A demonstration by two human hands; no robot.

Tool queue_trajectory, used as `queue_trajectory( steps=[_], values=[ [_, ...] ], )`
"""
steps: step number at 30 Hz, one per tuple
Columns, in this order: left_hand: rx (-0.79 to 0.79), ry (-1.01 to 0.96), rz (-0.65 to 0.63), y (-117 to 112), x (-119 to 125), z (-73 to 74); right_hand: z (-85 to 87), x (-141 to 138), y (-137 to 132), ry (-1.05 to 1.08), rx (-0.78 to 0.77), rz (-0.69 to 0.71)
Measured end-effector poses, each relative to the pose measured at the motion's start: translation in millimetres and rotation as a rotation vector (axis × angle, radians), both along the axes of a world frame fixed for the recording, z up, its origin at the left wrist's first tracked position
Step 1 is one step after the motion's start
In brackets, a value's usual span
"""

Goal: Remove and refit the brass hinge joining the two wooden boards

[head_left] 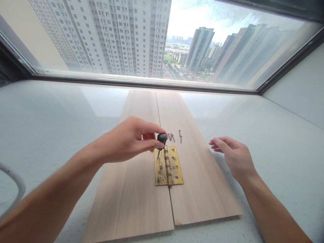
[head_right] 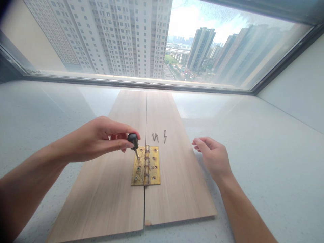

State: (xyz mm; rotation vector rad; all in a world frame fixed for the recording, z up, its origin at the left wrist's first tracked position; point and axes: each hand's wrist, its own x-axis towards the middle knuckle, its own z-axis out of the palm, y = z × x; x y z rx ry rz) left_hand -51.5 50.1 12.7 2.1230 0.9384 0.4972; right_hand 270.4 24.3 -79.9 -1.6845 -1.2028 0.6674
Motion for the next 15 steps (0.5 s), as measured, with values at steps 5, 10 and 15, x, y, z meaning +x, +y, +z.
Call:
queue_trajectory(
  steps=[5,10,15],
  values=[
    [0.230,-0.027,0.124,-5.8,4.3,-7.2,1.8,-2.0,-0.2,0.004,-0.007,-0.006],
    [0.270,-0.030,0.150,-9.7,5.6,-10.4,3.2,-2.4,-1.2,-0.001,-0.011,-0.002],
    [0.276,-0.066,0.132,-13.3,13.1,-14.5,2.0,-1.6,-0.7,0.006,0.002,0.004]
  ],
)
